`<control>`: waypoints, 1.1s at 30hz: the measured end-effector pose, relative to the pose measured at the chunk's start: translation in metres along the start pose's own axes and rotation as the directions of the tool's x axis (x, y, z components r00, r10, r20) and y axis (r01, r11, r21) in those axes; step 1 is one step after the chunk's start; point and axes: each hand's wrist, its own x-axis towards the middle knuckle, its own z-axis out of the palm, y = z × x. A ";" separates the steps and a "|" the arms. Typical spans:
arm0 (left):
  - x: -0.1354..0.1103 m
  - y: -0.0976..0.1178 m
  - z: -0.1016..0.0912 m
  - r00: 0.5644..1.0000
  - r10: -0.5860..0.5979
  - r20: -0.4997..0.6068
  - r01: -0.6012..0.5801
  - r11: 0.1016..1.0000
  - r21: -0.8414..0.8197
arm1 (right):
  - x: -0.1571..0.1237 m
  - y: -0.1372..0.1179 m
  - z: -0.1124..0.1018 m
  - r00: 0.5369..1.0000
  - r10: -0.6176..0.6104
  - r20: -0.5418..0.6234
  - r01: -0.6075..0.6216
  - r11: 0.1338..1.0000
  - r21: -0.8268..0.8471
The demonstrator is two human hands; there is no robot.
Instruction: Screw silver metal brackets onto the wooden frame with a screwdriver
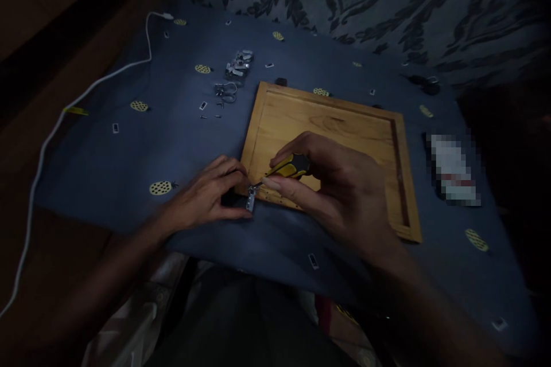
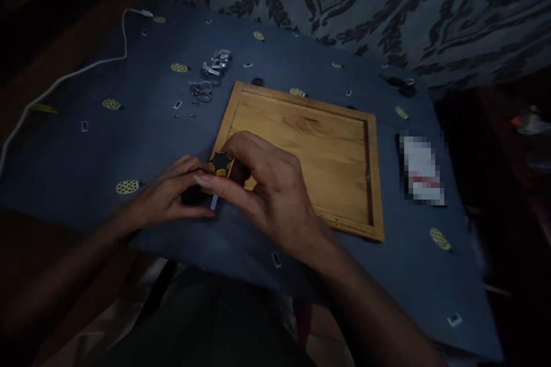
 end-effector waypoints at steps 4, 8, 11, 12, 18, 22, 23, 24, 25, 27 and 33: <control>0.000 0.001 -0.001 1.000 0.009 0.006 -0.009 1.000 0.003 | -0.004 0.001 0.008 0.995 0.080 -0.063 -0.076 0.995 0.062; 0.001 0.001 -0.001 1.000 0.020 -0.006 -0.020 1.000 0.000 | -0.008 -0.001 0.011 0.980 0.179 -0.085 -0.164 0.973 0.161; 0.001 0.001 -0.001 1.000 0.011 0.006 -0.011 1.000 0.003 | -0.009 -0.004 0.008 0.979 0.202 -0.043 -0.186 0.954 0.235; 0.001 0.001 -0.002 1.000 0.005 0.015 -0.005 1.000 0.004 | -0.009 -0.004 0.006 0.980 0.197 -0.023 -0.185 0.951 0.246; 0.002 0.001 -0.003 1.000 -0.007 0.017 0.007 1.000 -0.011 | -0.010 0.000 0.005 0.992 0.125 -0.031 -0.117 0.975 0.191; 0.001 0.001 -0.002 1.000 -0.003 0.000 0.003 1.000 -0.008 | -0.013 0.005 0.014 0.988 0.080 -0.129 -0.065 0.992 0.112; 0.001 0.001 -0.002 1.000 -0.010 0.003 0.010 1.000 -0.007 | -0.014 0.005 0.016 0.986 0.081 -0.146 -0.066 0.992 0.107; 0.001 0.001 -0.002 1.000 -0.018 0.009 0.018 1.000 -0.008 | -0.015 0.004 0.016 0.982 0.085 -0.166 -0.068 0.992 0.109; 0.001 0.002 -0.002 1.000 -0.024 0.015 0.024 1.000 -0.009 | -0.017 0.002 0.016 0.977 0.097 -0.191 -0.076 0.991 0.114; 0.002 0.003 -0.003 0.999 -0.030 0.026 0.031 0.999 -0.009 | -0.021 -0.003 0.014 0.960 0.127 -0.248 -0.099 0.988 0.122; 0.002 0.002 -0.003 0.998 -0.042 0.038 0.042 0.999 -0.009 | -0.028 -0.011 0.008 0.941 0.163 -0.296 -0.128 0.983 0.135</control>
